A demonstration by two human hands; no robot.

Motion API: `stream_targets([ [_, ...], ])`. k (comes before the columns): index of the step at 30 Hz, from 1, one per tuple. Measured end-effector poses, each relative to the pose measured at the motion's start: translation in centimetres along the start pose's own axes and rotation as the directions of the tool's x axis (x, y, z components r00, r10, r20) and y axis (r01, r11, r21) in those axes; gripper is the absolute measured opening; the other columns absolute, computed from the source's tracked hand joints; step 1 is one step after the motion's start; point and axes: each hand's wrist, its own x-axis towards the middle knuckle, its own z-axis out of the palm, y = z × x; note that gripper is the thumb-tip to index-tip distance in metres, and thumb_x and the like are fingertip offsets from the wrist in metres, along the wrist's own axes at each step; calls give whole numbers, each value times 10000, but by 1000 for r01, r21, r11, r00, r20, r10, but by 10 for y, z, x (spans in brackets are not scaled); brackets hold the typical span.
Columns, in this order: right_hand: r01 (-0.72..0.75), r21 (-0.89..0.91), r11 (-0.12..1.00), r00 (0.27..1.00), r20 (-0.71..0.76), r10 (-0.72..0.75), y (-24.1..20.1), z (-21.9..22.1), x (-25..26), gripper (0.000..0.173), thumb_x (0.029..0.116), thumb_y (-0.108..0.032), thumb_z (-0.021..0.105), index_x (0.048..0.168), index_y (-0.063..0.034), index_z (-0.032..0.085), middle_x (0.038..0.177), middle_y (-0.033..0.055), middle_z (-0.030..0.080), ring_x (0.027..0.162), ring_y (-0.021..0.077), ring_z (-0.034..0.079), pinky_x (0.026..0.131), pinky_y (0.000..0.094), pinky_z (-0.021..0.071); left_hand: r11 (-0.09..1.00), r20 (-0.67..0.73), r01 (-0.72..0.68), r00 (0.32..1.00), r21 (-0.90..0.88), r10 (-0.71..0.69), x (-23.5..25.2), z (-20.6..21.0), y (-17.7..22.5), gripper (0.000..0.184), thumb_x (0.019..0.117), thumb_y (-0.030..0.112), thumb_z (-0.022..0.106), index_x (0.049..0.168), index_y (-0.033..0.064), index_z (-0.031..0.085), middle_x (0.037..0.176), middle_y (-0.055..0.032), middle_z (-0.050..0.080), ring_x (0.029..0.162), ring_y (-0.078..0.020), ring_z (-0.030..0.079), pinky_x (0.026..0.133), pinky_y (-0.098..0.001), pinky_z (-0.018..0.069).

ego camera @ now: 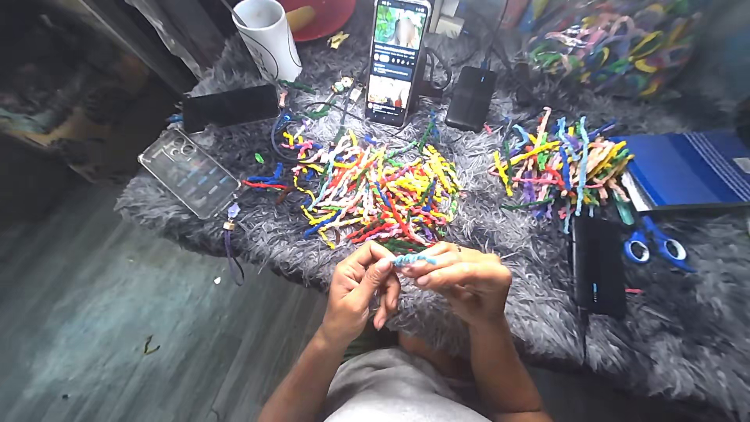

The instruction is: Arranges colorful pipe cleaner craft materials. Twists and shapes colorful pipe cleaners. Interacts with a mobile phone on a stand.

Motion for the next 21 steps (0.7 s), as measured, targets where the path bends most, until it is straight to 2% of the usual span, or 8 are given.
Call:
stream_targets([
  [2,-61,158,986,998,-22,65,0,-3,0,142,998,-61,651,1119,-101,714,1048,8,770,1039,77,721,948,248,577,993,219,79,974,-87,-59,0,-10,0,162,1060,248,557,1051,145,681,721,90,684,559,63,601,496,-95,476],
  [3,-91,237,967,995,-13,97,0,-4,-1,170,988,-46,657,1137,-101,719,1046,3,771,1019,71,724,927,240,586,987,347,126,934,-100,-84,1,-15,1,153,1057,230,570,1076,132,686,756,93,687,582,76,593,510,-84,469],
  [5,-122,314,942,992,58,109,1,-7,-1,159,995,-45,650,1139,-82,706,1037,9,760,1000,63,718,903,228,587,989,490,151,862,-9,-127,4,-20,4,89,1042,171,599,1048,104,658,755,95,657,587,95,566,512,-68,448],
  [6,-116,308,944,991,94,91,1,-8,-1,134,1005,-59,642,1127,-72,695,1031,18,754,1005,64,711,913,232,578,990,510,104,849,97,-139,5,-22,6,76,1035,150,606,1018,82,636,733,87,634,584,99,550,520,-65,442],
  [9,-72,213,974,991,123,46,1,-8,0,99,1010,-71,632,1091,-61,688,1010,43,746,1009,80,706,934,253,567,882,448,-99,884,461,-135,7,-21,14,166,1029,123,585,933,-10,607,695,13,609,592,73,542,569,-88,461],
  [14,-32,77,997,984,175,18,2,-7,0,55,987,-58,671,994,-46,724,947,60,767,1007,113,718,969,263,551,586,334,-204,935,784,-120,1,-22,26,184,994,119,577,880,-10,639,665,-22,597,587,41,525,575,-96,427],
  [19,-105,-62,993,949,292,119,1,-11,-1,90,968,-96,699,948,-59,778,978,53,776,1045,118,681,987,254,496,254,183,-168,983,953,-35,-8,-21,20,175,956,157,575,874,43,681,623,-29,614,525,-79,565,509,-239,454],
  [21,-96,-197,976,954,260,146,1,-12,-2,108,979,-123,689,957,-90,790,1013,32,780,1057,113,673,998,264,484,163,97,-104,994,981,50,-9,-19,16,192,959,179,574,883,53,698,623,-22,630,519,-87,583,500,-255,471],
])
